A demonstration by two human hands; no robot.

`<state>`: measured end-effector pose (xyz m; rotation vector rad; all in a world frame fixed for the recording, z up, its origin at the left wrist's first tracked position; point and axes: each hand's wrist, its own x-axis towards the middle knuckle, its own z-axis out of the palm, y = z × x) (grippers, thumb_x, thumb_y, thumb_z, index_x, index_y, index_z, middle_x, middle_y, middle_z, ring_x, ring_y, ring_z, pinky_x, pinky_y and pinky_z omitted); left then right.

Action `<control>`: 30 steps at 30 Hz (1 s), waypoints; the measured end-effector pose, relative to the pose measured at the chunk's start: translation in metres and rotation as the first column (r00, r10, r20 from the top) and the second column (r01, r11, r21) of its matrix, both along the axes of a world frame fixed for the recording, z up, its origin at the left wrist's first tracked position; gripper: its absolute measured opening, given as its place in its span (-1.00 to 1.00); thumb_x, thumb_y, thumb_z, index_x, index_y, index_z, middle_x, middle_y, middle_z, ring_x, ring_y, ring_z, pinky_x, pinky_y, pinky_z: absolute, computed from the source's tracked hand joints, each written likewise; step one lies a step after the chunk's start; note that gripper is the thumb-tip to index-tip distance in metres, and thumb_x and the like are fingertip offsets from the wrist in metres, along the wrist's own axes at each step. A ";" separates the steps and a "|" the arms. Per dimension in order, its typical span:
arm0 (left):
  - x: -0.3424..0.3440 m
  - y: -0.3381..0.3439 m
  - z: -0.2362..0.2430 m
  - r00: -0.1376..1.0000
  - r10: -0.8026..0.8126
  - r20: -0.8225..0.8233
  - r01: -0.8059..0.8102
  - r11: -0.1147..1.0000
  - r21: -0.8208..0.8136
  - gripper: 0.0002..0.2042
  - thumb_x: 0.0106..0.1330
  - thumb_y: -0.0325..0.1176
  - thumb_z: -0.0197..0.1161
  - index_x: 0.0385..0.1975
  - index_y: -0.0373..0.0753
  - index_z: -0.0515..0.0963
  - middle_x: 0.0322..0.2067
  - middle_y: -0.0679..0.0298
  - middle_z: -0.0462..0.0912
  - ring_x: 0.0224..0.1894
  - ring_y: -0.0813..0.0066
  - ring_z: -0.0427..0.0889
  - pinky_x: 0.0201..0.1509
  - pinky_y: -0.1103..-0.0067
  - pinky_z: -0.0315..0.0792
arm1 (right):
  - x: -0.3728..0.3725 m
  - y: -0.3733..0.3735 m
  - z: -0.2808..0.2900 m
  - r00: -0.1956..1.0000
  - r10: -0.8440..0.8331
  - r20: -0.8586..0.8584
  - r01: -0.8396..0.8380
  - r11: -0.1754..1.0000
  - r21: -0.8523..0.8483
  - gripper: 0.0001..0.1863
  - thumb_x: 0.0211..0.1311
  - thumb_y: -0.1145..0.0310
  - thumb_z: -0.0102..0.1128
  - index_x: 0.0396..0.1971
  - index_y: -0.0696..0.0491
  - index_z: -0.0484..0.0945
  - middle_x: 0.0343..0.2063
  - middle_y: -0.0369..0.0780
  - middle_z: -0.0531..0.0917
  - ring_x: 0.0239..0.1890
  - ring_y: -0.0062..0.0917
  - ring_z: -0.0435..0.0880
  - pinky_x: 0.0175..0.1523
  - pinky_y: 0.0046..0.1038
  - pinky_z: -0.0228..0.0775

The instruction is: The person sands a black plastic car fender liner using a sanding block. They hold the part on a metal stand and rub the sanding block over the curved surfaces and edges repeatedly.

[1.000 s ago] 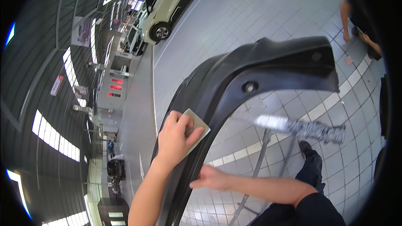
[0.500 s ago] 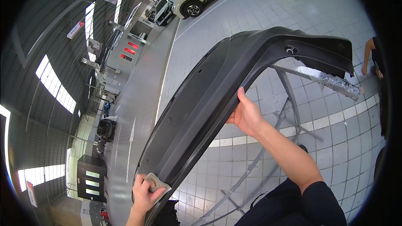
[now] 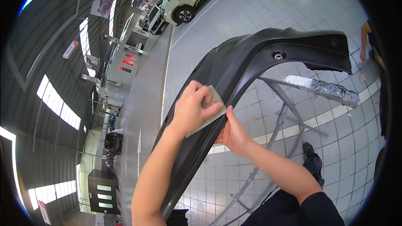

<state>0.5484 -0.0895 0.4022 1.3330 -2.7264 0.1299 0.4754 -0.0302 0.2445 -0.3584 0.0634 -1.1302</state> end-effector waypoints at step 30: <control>0.476 0.619 0.000 0.644 0.688 0.335 -0.512 0.713 -0.479 -0.49 0.19 0.05 0.45 -0.13 -0.26 0.48 -0.07 -0.02 0.52 -0.10 -0.01 0.55 -0.03 0.24 0.47 | 0.016 -0.032 -0.023 0.880 -0.421 -0.221 0.473 0.823 0.316 -0.32 0.57 -0.16 -0.06 0.39 0.07 0.35 0.36 -0.21 0.49 0.33 -0.36 0.48 0.45 -0.26 0.25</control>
